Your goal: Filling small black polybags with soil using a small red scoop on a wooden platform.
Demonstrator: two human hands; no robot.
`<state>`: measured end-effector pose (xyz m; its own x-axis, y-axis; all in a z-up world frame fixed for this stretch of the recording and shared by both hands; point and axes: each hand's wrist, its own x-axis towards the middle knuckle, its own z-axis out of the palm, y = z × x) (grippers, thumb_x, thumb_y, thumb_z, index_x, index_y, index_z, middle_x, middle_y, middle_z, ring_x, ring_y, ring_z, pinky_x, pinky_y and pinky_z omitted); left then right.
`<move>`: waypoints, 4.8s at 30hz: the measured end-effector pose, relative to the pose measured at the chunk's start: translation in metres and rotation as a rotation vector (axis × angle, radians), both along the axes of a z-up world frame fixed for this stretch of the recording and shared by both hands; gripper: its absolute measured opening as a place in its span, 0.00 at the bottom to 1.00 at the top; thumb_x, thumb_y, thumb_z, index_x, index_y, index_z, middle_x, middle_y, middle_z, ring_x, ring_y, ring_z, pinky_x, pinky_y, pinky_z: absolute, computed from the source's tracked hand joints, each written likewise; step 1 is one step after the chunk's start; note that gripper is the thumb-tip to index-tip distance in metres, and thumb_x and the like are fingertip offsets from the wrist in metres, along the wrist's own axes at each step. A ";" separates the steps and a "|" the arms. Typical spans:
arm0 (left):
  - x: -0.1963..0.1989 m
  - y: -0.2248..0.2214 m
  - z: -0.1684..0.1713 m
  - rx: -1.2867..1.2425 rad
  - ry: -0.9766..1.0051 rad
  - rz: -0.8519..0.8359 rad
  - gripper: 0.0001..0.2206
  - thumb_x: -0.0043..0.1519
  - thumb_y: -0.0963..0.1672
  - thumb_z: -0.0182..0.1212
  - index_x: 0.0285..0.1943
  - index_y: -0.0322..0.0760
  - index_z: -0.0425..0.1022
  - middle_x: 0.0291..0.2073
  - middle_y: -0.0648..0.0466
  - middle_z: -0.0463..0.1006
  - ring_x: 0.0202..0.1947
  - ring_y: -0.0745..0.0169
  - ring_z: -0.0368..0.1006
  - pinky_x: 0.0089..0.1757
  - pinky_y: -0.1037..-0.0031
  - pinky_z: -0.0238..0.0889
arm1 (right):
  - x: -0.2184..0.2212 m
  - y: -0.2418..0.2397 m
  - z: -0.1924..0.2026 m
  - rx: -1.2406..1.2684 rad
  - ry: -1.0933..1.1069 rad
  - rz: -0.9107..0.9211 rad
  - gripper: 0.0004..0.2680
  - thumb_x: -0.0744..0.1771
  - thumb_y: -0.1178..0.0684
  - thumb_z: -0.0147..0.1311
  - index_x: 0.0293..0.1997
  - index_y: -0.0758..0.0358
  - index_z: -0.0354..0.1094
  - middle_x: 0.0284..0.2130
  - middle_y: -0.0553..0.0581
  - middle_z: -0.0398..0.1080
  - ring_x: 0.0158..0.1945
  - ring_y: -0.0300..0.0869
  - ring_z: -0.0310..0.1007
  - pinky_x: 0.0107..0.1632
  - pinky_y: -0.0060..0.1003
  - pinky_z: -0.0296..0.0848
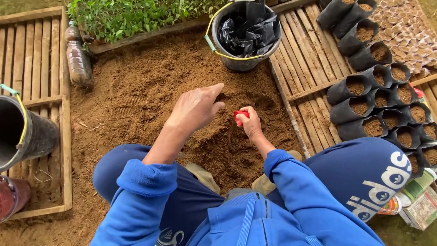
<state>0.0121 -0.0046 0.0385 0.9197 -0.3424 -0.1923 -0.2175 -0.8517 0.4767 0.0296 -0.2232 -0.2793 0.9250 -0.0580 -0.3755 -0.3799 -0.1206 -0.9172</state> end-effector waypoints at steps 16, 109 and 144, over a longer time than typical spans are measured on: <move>0.013 -0.011 0.053 0.014 0.232 -0.035 0.22 0.68 0.45 0.54 0.70 0.31 0.65 0.50 0.38 0.80 0.47 0.50 0.80 0.51 0.55 0.72 | 0.103 0.012 0.102 -0.106 -0.182 0.039 0.12 0.67 0.46 0.60 0.49 0.61 0.70 0.42 0.63 0.71 0.25 0.38 0.77 0.33 0.38 0.84; 0.026 0.001 -0.105 -0.811 0.161 0.621 0.10 0.56 0.41 0.68 0.45 0.48 0.83 0.30 0.57 0.84 0.33 0.70 0.79 0.36 0.78 0.71 | 0.020 0.027 0.164 0.228 0.115 0.143 0.06 0.65 0.48 0.60 0.31 0.55 0.74 0.14 0.59 0.69 0.12 0.46 0.70 0.13 0.35 0.68; 0.016 0.012 -0.101 -0.463 -0.107 0.670 0.21 0.53 0.36 0.48 0.42 0.60 0.81 0.36 0.57 0.84 0.44 0.52 0.80 0.47 0.62 0.71 | 0.023 -0.019 0.122 0.273 0.072 0.317 0.20 0.66 0.49 0.54 0.68 0.48 0.66 0.33 0.64 0.76 0.16 0.42 0.73 0.16 0.26 0.70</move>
